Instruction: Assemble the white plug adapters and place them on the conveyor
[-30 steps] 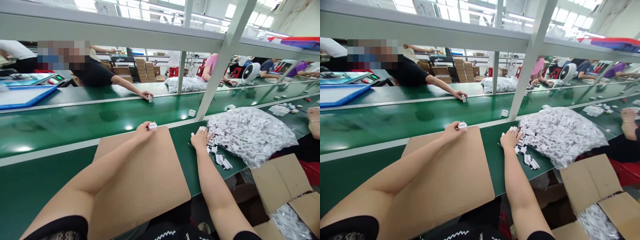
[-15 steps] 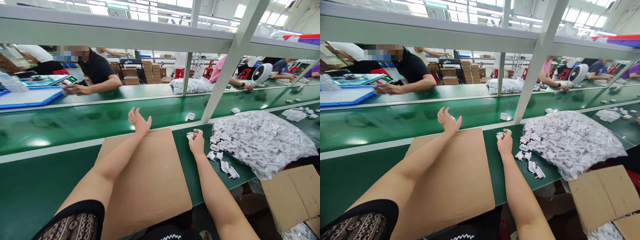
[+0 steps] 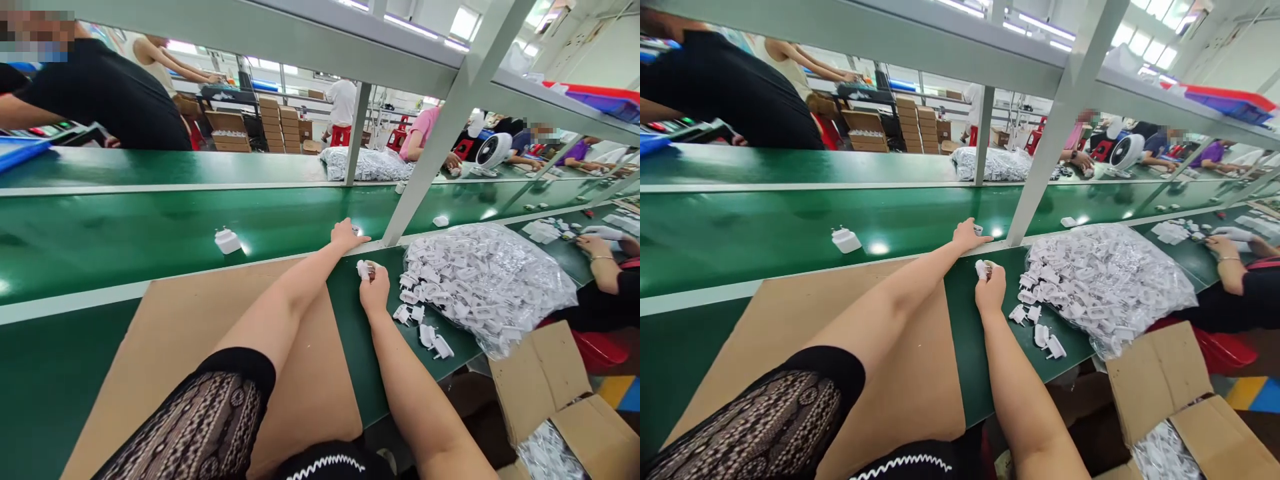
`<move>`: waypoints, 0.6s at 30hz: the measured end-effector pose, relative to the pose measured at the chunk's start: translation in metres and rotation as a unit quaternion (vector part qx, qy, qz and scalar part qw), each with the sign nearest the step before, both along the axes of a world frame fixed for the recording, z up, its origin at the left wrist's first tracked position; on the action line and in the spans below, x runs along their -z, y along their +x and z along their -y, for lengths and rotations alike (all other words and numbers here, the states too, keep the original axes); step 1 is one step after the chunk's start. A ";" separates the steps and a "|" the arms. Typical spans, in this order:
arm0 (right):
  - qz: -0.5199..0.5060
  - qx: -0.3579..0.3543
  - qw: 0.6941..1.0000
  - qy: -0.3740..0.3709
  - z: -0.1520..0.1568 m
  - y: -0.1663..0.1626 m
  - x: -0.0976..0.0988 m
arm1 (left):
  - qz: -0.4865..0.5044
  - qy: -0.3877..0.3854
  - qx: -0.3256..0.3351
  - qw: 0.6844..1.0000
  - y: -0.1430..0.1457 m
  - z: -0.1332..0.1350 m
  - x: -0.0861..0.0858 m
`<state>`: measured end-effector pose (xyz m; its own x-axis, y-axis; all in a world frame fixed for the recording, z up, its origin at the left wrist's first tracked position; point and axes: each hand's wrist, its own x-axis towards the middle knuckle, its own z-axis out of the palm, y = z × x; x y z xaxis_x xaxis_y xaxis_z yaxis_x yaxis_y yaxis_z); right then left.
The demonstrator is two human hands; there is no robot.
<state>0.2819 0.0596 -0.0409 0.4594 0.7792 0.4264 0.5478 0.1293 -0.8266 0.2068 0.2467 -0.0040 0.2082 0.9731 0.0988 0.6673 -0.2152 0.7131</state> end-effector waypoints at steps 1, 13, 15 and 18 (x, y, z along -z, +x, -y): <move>-0.030 0.001 1.000 0.002 -0.001 0.001 -0.001 | 0.013 -0.017 -0.010 1.000 0.003 0.000 -0.001; -0.524 -0.197 0.828 -0.039 0.000 0.001 -0.032 | 0.119 0.004 0.144 0.982 -0.146 0.135 0.006; -0.529 -0.254 0.808 -0.057 0.006 -0.006 -0.039 | 0.130 -0.013 0.182 0.975 -0.172 0.175 0.007; -0.497 -0.311 0.805 -0.089 0.017 -0.019 -0.045 | 0.123 -0.052 0.226 0.965 -0.195 0.222 0.005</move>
